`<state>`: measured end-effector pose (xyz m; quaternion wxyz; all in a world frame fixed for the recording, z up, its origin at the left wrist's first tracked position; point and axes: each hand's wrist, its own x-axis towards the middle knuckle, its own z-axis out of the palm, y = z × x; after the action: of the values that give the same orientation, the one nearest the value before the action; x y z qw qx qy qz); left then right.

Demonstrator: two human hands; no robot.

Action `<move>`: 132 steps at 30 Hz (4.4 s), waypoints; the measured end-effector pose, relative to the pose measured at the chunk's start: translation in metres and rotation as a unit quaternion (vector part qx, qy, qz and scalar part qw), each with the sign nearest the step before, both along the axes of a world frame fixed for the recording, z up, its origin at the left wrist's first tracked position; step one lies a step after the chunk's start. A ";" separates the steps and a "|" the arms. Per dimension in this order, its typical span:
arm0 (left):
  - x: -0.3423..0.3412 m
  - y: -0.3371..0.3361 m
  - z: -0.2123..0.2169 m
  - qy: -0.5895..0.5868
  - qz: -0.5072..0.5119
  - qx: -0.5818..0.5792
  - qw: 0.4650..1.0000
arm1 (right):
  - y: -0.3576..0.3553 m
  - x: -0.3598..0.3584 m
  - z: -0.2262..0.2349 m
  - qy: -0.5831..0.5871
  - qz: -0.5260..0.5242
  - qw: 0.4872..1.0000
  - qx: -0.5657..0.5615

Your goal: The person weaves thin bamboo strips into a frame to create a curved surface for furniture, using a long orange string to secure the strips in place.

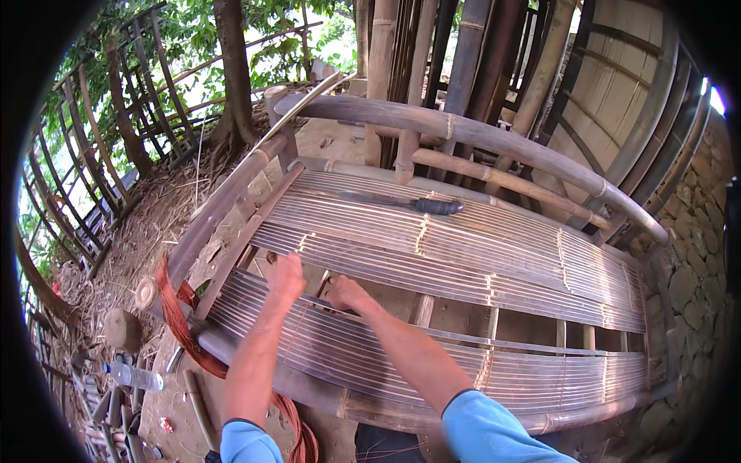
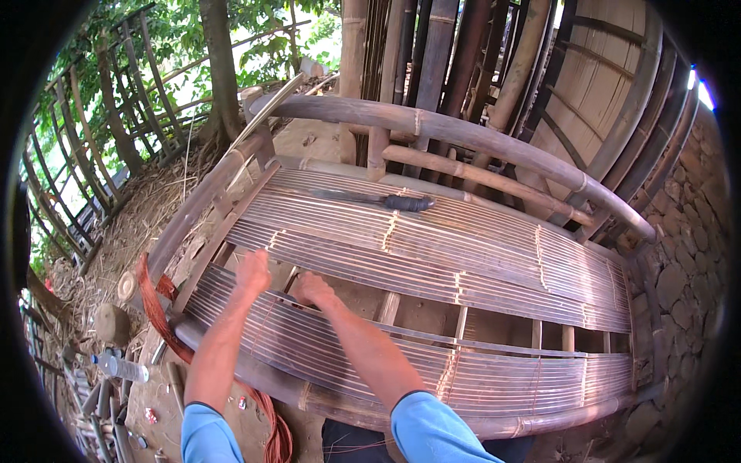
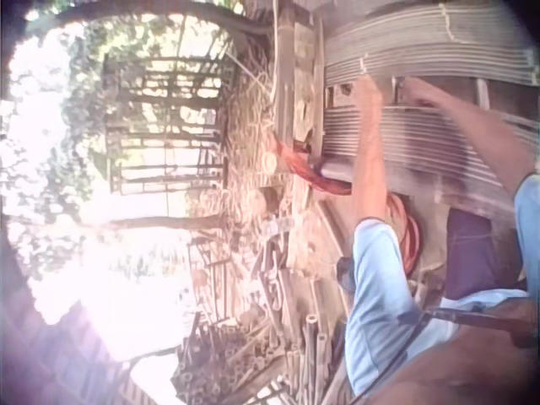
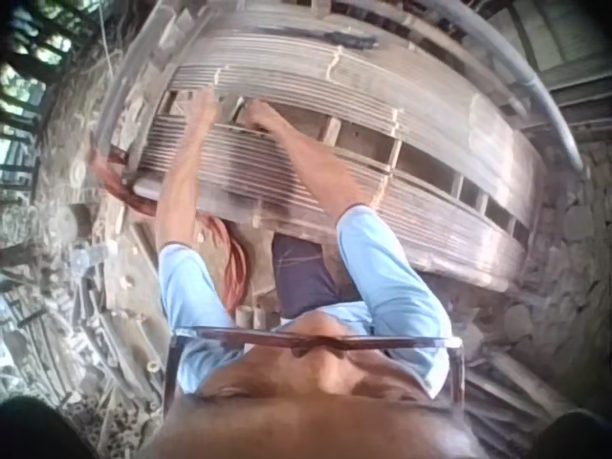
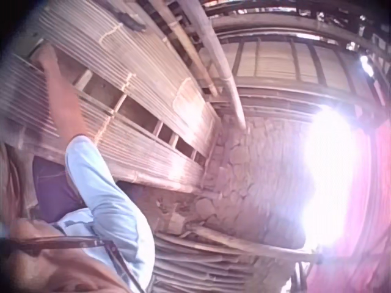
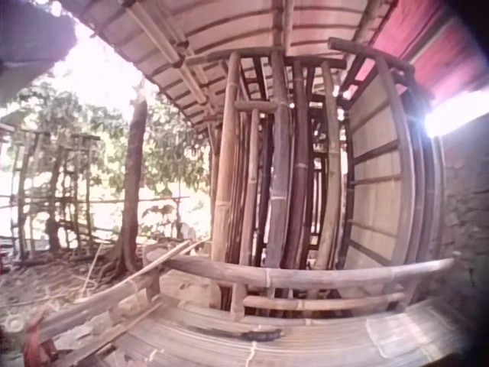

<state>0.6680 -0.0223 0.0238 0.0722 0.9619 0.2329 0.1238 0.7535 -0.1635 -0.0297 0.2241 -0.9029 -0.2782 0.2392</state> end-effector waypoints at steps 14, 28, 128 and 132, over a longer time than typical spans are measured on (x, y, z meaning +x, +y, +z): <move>-0.018 -0.024 0.068 0.143 -0.073 -0.029 0.987 | -0.027 -0.015 0.022 0.017 -0.052 0.995 0.089; -0.087 -0.038 0.083 -0.071 -0.135 -0.693 0.705 | -0.074 -0.055 0.086 -0.055 0.131 0.949 0.282; -0.210 -0.243 0.156 -0.101 -0.111 -0.489 0.859 | -0.499 -0.030 0.087 -0.102 -0.231 0.959 0.131; -0.186 -0.164 0.204 -0.380 -0.161 -0.637 0.651 | -0.487 -0.003 0.082 -0.030 -0.173 0.973 0.150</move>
<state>0.4816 -0.1867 0.2274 0.7679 0.5710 0.0481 0.2863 0.7504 -0.6508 0.0524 0.3862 -0.9003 -0.1571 0.1251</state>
